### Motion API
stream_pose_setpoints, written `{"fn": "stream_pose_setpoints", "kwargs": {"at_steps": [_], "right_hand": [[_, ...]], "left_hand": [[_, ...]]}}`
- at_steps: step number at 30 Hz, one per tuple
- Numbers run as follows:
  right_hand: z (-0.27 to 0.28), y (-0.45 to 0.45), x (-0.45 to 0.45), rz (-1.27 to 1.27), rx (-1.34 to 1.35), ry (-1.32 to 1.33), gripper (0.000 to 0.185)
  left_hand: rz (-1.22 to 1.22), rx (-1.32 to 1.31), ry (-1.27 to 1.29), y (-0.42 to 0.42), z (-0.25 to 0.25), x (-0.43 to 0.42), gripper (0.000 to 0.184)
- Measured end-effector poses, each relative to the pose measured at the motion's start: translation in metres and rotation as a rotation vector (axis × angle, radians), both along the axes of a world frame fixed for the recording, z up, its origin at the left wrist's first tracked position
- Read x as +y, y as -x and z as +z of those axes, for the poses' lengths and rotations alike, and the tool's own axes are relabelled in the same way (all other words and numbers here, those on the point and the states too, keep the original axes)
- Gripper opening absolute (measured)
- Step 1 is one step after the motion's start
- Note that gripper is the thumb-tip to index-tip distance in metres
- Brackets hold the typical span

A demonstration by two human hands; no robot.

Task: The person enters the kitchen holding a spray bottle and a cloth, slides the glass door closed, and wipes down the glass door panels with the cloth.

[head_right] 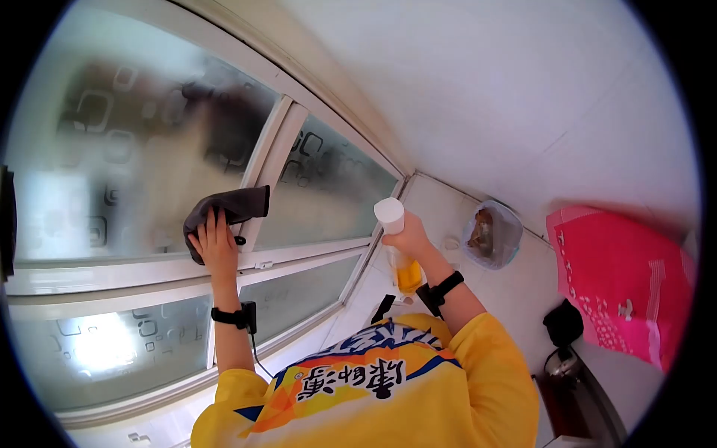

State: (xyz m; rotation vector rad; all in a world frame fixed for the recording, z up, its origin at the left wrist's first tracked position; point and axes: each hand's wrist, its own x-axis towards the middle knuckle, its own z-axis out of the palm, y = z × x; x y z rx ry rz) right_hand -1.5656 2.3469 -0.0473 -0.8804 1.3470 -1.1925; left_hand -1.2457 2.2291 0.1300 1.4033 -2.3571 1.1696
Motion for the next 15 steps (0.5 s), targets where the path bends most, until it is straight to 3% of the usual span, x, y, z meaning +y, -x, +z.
{"fn": "stream_pose_setpoints", "kwargs": {"at_steps": [3, 7, 12, 15], "right_hand": [[-0.003, -0.020, 0.009, -0.107, -0.182, 0.130, 0.042], [0.006, -0.037, 0.019, -0.154, 0.037, 0.161, 0.042], [0.033, -0.040, 0.033, -0.096, 0.276, 0.093, 0.043], [0.014, -0.033, 0.037, -0.045, 0.042, 0.130, 0.043]], "left_hand": [[0.012, -0.026, 0.115, -0.005, -0.008, 0.011, 0.038], [0.059, -0.036, 0.054, -0.001, -0.002, 0.022, 0.041], [-0.088, 0.021, -0.127, 0.000, 0.014, 0.021, 0.040], [-0.176, 0.120, -0.226, 0.011, 0.024, 0.022, 0.041]]}}
